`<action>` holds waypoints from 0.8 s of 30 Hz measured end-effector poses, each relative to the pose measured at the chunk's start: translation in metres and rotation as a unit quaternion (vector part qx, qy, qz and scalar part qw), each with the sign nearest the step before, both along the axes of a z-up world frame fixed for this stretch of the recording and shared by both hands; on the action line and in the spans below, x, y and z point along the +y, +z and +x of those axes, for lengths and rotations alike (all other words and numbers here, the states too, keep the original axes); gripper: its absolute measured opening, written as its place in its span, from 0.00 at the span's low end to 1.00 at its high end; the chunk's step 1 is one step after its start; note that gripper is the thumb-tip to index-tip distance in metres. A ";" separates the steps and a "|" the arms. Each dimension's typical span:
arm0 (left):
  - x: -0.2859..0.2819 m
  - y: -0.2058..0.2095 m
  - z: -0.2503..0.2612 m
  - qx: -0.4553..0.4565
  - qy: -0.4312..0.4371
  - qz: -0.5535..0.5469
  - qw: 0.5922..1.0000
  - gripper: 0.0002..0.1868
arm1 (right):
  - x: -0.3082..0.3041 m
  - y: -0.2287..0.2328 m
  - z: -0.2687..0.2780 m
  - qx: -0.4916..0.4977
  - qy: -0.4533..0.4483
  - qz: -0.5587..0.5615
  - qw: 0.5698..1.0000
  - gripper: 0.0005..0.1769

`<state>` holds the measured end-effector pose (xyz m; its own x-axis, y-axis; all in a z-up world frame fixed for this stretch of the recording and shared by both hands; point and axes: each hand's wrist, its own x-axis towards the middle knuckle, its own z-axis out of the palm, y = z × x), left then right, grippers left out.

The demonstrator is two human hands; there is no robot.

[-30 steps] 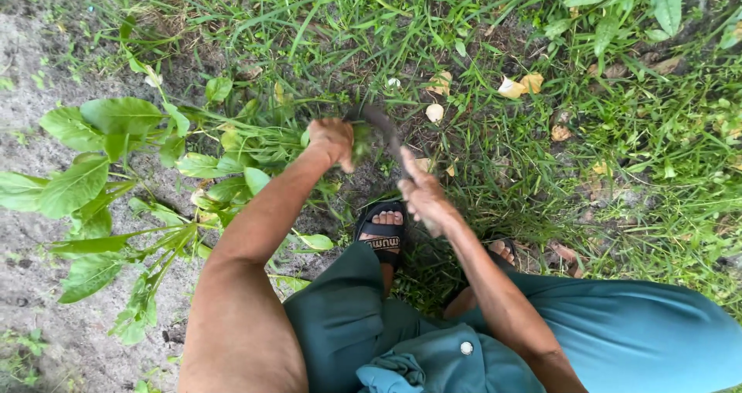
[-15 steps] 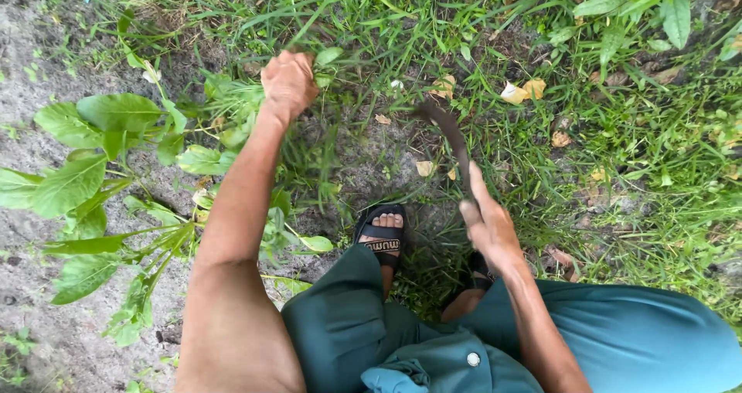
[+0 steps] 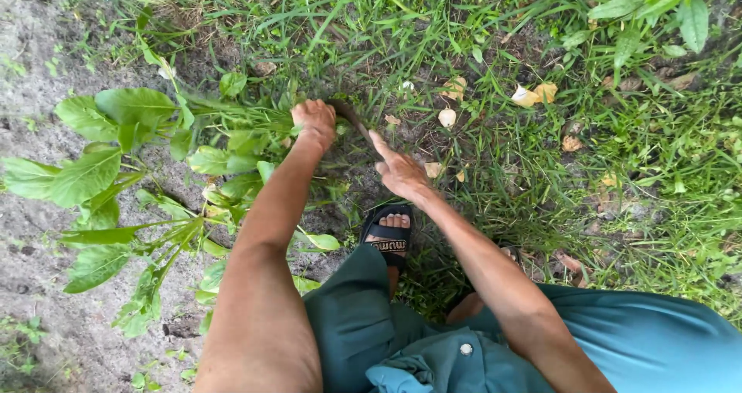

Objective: Cutting grass and weeds manually using a sickle.

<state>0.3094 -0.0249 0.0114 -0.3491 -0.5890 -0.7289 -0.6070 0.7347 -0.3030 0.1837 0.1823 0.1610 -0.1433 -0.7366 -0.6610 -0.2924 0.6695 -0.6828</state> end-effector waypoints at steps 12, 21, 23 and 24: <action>-0.002 0.114 -0.040 0.200 0.192 0.069 0.958 0.12 | 0.060 0.096 -0.081 -0.121 -0.310 -0.002 0.943 0.37; 0.060 -0.032 0.049 -0.080 -0.111 0.078 0.988 0.23 | 0.016 0.056 0.002 -0.178 -0.307 -0.010 0.935 0.35; 0.051 -0.008 0.041 -0.055 -0.029 0.116 0.991 0.19 | 0.004 0.060 0.014 -0.171 -0.230 0.027 0.958 0.35; 0.041 -0.006 0.037 -0.054 -0.031 0.116 0.991 0.19 | 0.014 0.050 0.018 -0.170 -0.232 0.027 0.957 0.35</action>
<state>0.3468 0.0160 0.0058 -0.2916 -0.3817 -0.8771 -0.5318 0.8269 -0.1831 0.2018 0.1960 0.2109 -0.2158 -0.6098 -0.7626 0.2784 0.7102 -0.6466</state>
